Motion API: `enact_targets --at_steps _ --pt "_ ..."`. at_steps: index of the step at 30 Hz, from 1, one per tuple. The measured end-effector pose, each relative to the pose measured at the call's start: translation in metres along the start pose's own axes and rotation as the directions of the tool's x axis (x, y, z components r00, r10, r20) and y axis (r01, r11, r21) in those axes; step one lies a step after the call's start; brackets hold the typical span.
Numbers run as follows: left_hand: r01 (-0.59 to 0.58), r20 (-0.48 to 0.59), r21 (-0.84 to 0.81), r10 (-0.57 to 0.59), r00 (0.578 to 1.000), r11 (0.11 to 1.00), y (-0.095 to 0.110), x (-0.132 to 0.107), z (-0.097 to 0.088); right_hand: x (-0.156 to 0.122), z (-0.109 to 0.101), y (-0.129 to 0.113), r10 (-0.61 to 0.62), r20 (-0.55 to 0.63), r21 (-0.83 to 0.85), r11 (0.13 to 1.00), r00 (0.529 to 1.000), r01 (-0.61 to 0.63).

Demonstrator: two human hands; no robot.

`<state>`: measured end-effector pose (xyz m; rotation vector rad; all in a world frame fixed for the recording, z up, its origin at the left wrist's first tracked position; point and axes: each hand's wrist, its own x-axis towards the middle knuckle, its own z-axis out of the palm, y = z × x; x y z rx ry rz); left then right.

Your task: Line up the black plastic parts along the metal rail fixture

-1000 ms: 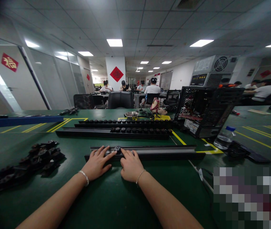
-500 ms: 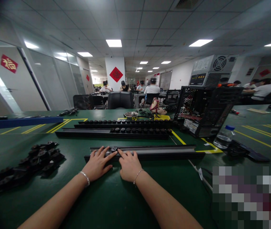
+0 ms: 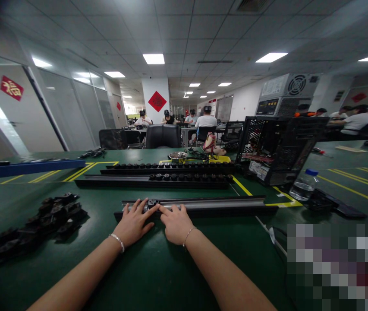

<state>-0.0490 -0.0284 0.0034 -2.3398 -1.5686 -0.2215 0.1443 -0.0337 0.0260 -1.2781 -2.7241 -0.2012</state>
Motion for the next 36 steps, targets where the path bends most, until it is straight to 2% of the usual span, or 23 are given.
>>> enact_targets --at_steps 5,9,15,20,22,25,36 --pt "0.048 -0.026 0.042 -0.047 0.999 0.998 0.006 0.001 0.003 -0.001 0.001 0.003 -0.037 -0.015 0.015 0.999 0.999 0.037" --pt "0.067 -0.053 0.079 -0.063 0.997 0.995 0.010 0.002 0.005 -0.003 0.006 0.004 -0.034 -0.095 0.062 0.997 0.995 0.040" --pt "0.050 -0.084 0.072 -0.044 0.996 0.996 0.009 -0.001 0.007 -0.003 0.017 0.008 0.114 -0.285 0.232 0.972 0.952 -0.048" --pt "0.101 -0.089 0.053 -0.096 0.991 0.993 0.006 -0.004 0.004 -0.007 0.021 0.022 0.301 -0.364 0.205 0.949 0.881 -0.240" --pt "0.141 -0.083 0.032 -0.138 0.987 0.990 0.003 -0.005 0.002 -0.010 0.021 0.028 0.350 -0.369 0.174 0.936 0.861 -0.306" --pt "0.183 -0.073 0.000 -0.182 0.981 0.983 0.000 -0.008 -0.001 -0.012 0.022 0.033 0.371 -0.354 0.147 0.929 0.859 -0.341" --pt "0.270 -0.032 0.016 -0.270 0.962 0.963 -0.001 -0.007 -0.001 -0.013 0.021 0.033 0.336 -0.288 0.141 0.941 0.897 -0.308"
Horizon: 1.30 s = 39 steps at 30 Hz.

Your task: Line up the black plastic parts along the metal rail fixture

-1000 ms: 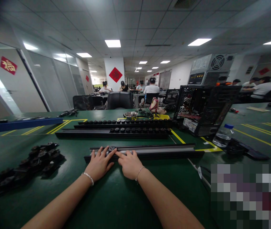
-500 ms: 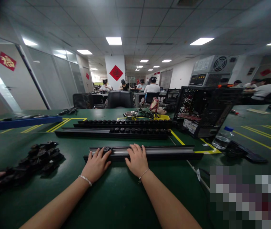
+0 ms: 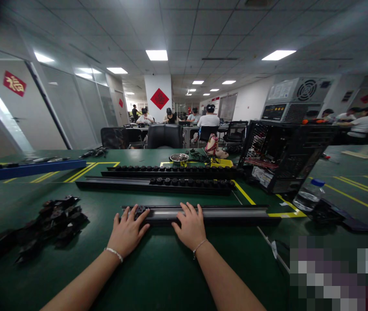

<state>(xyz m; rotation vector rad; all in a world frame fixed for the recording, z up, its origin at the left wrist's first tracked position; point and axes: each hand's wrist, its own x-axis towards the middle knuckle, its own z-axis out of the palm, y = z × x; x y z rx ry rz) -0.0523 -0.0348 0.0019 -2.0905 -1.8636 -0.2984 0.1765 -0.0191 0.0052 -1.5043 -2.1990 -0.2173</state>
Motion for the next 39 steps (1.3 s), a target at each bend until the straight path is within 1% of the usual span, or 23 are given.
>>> enact_targets --at_steps 3,10,16,19,22,27,30,33,35,36,37,38,39 --pt "0.012 -0.006 0.008 -0.012 1.000 1.000 -0.003 0.000 0.003 0.001 -0.001 0.000 0.002 0.012 0.007 1.000 1.000 -0.002" --pt "0.132 0.030 -0.004 -0.132 0.991 0.991 -0.019 0.000 0.006 0.006 0.000 0.003 0.004 0.018 0.011 1.000 1.000 -0.004" --pt "0.125 0.010 -0.115 -0.124 0.992 0.985 -0.025 0.005 0.003 0.008 0.003 0.005 0.000 0.013 0.014 1.000 1.000 0.000" --pt "0.127 -0.007 -0.144 -0.130 0.992 0.981 -0.028 0.009 0.005 0.011 0.004 0.005 0.004 0.018 0.015 1.000 1.000 -0.005" --pt "0.161 -0.025 -0.160 -0.167 0.986 0.974 -0.034 0.013 0.011 0.014 0.005 0.006 0.005 0.032 0.017 1.000 0.999 -0.006" --pt "0.211 -0.099 -0.208 -0.235 0.967 0.955 -0.054 0.015 0.020 0.016 0.006 0.008 0.000 0.039 0.008 1.000 0.999 0.000" --pt "0.290 -0.099 -0.212 -0.315 0.944 0.933 -0.069 0.013 0.018 0.018 0.006 0.009 0.001 0.056 0.000 1.000 0.998 -0.001" --pt "0.380 -0.091 -0.155 -0.396 0.914 0.912 -0.085 0.008 0.008 0.021 0.007 0.010 -0.001 0.072 -0.007 1.000 0.997 0.001" --pt "0.434 -0.115 -0.095 -0.443 0.889 0.896 -0.096 0.002 -0.002 0.023 0.008 0.010 0.004 0.077 -0.013 1.000 0.997 -0.003" --pt "0.480 -0.130 -0.073 -0.486 0.864 0.874 -0.103 -0.002 -0.006 0.025 0.008 0.010 0.009 0.078 -0.017 1.000 0.997 -0.007" --pt "0.537 -0.146 -0.061 -0.540 0.829 0.842 -0.110 -0.006 -0.010 0.027 0.009 0.010 0.013 0.077 -0.021 1.000 0.997 -0.012" --pt "0.603 -0.158 -0.061 -0.604 0.781 0.796 -0.117 -0.011 -0.014 0.029 0.010 0.009 0.017 0.077 -0.025 1.000 0.997 -0.015" --pt "0.646 -0.155 -0.061 -0.646 0.747 0.761 -0.126 -0.016 -0.016 0.032 0.011 0.009 0.021 0.079 -0.028 0.999 0.997 -0.018"
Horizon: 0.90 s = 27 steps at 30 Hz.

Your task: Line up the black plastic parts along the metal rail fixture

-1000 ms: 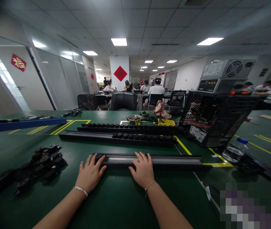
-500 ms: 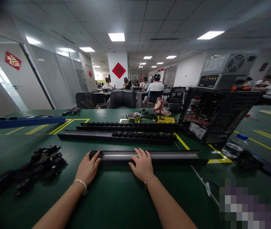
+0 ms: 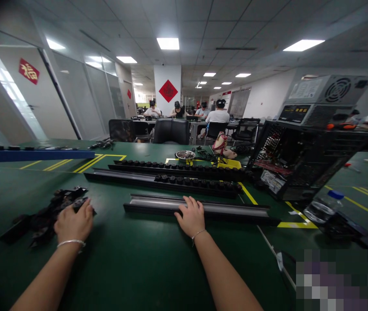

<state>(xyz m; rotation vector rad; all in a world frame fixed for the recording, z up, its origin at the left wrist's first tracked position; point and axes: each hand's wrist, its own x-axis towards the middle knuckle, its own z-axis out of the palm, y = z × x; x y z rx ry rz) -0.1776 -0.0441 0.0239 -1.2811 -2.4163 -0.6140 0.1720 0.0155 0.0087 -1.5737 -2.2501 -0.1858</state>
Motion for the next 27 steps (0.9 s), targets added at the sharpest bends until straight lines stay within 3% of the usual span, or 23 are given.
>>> enact_targets --at_steps 7,10,12,16,18,20,22,25,27 --pt "0.286 0.091 0.020 -0.287 0.954 0.958 -0.065 0.016 0.001 0.023 0.010 -0.011 0.018 0.025 0.006 1.000 1.000 -0.019" --pt "0.304 0.088 0.018 -0.304 0.949 0.953 -0.077 0.015 0.008 0.032 0.011 -0.010 0.010 0.028 0.050 0.999 1.000 -0.012" --pt "0.266 0.021 0.041 -0.267 0.963 0.963 -0.074 0.013 0.009 0.041 0.009 0.000 0.007 0.003 0.100 0.995 1.000 -0.007" --pt "0.015 -0.121 0.076 -0.005 0.993 0.997 -0.037 0.022 0.006 0.072 -0.004 0.043 0.077 -0.072 0.068 0.995 0.994 -0.072" --pt "-0.213 -0.047 0.007 0.213 0.976 0.977 -0.006 0.037 0.009 0.090 -0.010 0.068 0.122 -0.022 -0.012 0.992 0.992 -0.123" --pt "-0.402 0.085 -0.131 0.414 0.906 0.906 0.030 0.057 0.018 0.106 -0.012 0.088 0.132 0.135 -0.096 0.988 0.982 -0.120" --pt "-0.429 0.239 -0.246 0.483 0.842 0.869 0.065 0.077 0.032 0.118 -0.009 0.101 0.121 0.232 -0.100 0.990 0.965 -0.100" --pt "-0.453 0.312 -0.270 0.523 0.793 0.849 0.108 0.101 0.057 0.127 -0.002 0.108 0.120 0.317 -0.109 0.990 0.941 -0.090" --pt "-0.466 0.354 -0.255 0.530 0.771 0.848 0.125 0.112 0.073 0.130 0.002 0.109 0.127 0.344 -0.115 0.989 0.930 -0.092"
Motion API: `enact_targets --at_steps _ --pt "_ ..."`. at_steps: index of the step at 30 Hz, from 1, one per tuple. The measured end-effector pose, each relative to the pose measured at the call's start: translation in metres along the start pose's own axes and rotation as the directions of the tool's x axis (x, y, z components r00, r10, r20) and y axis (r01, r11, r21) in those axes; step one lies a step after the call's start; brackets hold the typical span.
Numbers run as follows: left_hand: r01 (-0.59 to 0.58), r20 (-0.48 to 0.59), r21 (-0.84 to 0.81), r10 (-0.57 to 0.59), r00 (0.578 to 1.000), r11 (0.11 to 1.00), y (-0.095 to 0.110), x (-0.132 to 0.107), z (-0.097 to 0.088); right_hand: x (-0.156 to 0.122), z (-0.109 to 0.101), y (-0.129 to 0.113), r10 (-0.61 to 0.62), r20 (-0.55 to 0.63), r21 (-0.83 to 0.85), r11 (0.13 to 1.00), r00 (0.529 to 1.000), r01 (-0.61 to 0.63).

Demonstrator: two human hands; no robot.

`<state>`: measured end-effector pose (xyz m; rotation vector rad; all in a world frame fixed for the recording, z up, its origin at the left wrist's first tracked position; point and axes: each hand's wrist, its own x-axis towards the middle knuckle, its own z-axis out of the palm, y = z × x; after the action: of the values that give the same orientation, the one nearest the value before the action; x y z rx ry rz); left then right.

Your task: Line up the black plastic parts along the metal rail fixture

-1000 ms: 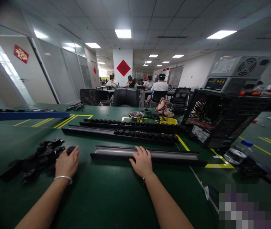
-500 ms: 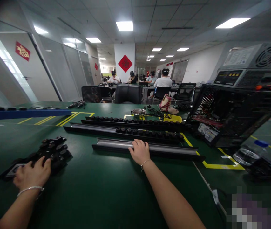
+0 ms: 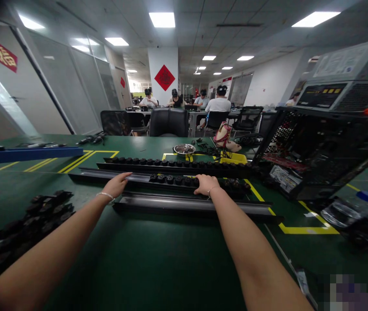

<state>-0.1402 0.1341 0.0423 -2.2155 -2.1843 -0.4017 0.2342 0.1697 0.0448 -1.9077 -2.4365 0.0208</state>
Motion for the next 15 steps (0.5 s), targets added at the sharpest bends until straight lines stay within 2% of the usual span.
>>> enact_targets --at_steps 3,6,10,15 --pt "0.012 0.084 0.069 -0.018 0.996 0.998 -0.005 0.021 0.011 0.002 0.000 0.000 0.005 0.025 -0.003 1.000 1.000 -0.005" --pt "0.034 0.162 0.160 -0.060 0.985 0.986 -0.017 0.030 0.014 -0.002 -0.004 0.000 0.011 0.027 -0.005 1.000 1.000 -0.010" --pt "-0.030 0.213 0.232 -0.020 0.977 0.972 -0.022 0.033 0.006 -0.010 -0.011 0.000 0.024 -0.008 -0.009 1.000 1.000 -0.024" --pt "-0.107 0.186 0.277 0.056 0.981 0.955 -0.005 0.026 -0.011 -0.023 -0.033 0.009 0.034 -0.079 -0.022 0.999 0.996 -0.036"
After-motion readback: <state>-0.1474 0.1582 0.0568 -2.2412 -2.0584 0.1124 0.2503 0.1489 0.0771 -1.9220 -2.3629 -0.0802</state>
